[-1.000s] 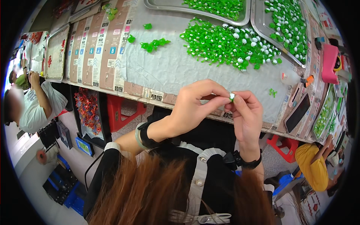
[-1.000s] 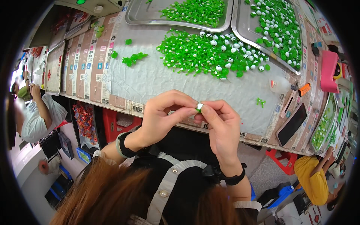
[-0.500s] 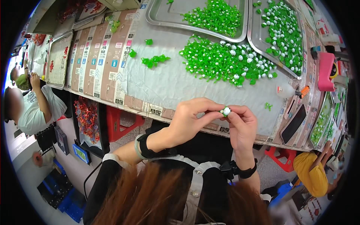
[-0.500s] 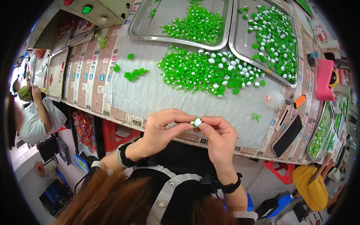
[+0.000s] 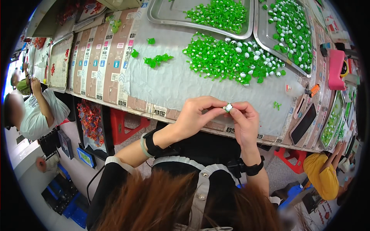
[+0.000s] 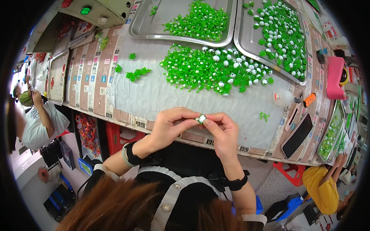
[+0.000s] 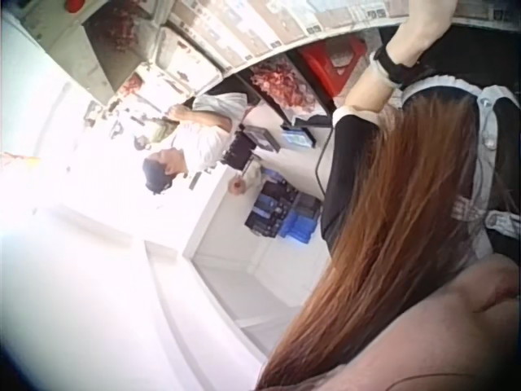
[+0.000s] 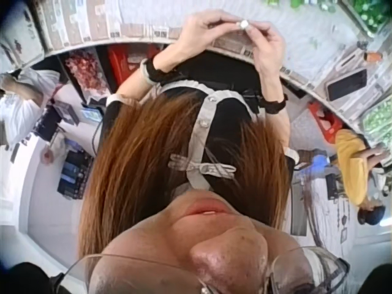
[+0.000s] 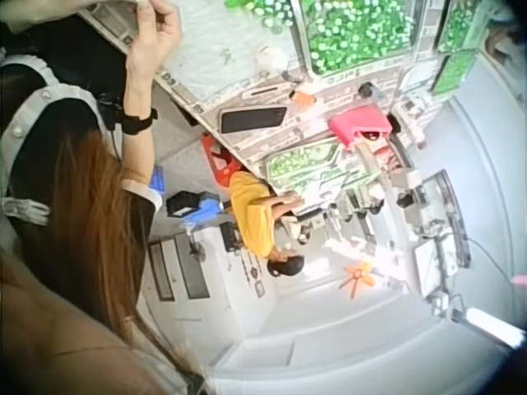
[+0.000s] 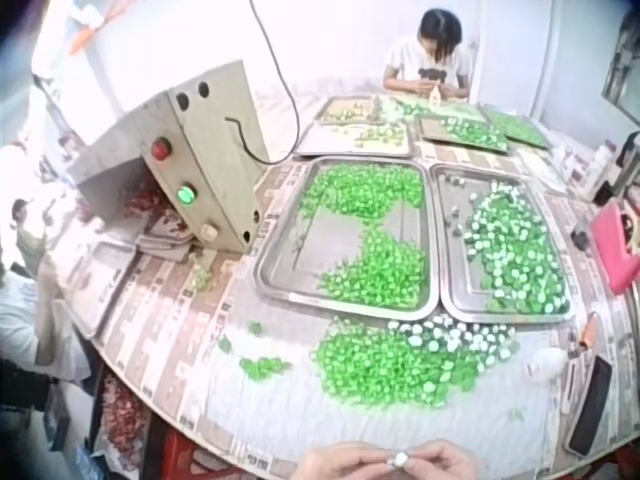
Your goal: The person assembles small green plastic toys by applying glue from a bottle to the body and attaching white eyes. The person handles the components one at a time, repeating the process for multiple units on a table covered with parts.
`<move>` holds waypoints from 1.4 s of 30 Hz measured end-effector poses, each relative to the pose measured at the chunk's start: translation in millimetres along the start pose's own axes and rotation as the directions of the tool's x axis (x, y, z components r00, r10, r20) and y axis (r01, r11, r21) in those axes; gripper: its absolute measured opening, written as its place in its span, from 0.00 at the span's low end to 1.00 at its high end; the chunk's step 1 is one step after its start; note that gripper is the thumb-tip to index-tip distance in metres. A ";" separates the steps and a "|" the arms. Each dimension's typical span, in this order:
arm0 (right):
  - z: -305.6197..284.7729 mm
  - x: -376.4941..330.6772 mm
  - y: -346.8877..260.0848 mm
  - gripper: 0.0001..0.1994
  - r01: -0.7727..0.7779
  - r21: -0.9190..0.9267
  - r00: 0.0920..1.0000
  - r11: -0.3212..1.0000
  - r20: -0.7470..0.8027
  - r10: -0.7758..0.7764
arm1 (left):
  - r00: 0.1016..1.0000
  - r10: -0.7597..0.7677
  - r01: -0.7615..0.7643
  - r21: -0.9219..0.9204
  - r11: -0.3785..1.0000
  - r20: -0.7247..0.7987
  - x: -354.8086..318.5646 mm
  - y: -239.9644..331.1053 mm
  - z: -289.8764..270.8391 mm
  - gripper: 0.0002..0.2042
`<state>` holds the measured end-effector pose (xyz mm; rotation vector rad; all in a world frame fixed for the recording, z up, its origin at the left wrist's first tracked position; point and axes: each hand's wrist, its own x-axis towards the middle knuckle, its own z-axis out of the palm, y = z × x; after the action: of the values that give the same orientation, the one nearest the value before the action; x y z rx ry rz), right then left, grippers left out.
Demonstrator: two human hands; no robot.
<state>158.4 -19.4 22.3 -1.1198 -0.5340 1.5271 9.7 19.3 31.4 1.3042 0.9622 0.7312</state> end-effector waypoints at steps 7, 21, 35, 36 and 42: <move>-2.0 1.5 5.7 0.04 0.010 -0.027 1.000 1.000 -0.011 -0.011 | 0.997 -0.001 0.001 -0.008 1.000 -0.072 -0.2 -15.4 2.2 0.06; -4.4 3.9 5.2 0.03 0.007 -0.083 0.997 0.997 0.077 -0.001 | 0.996 0.091 -0.091 0.034 0.995 -0.011 0.8 -21.8 0.3 0.04; -4.0 -1.5 4.4 0.06 0.051 -0.302 0.999 0.952 0.025 -0.046 | 0.999 -0.023 0.024 0.006 1.000 -0.031 -1.4 -11.0 -0.9 0.04; -4.2 -2.5 5.8 0.06 0.047 -0.306 0.999 0.951 0.012 -0.045 | 0.998 -0.058 0.057 -0.040 0.998 -0.016 -1.7 -11.5 -0.9 0.04; -3.0 -1.4 2.0 0.05 -0.018 -0.240 0.999 0.971 0.032 0.027 | 0.999 0.038 -0.038 0.025 0.999 0.027 -1.6 -20.1 -1.8 0.04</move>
<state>160.0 -22.0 19.9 -1.2882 -0.7477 1.5330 5.9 15.7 11.8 1.3545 0.9306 0.7313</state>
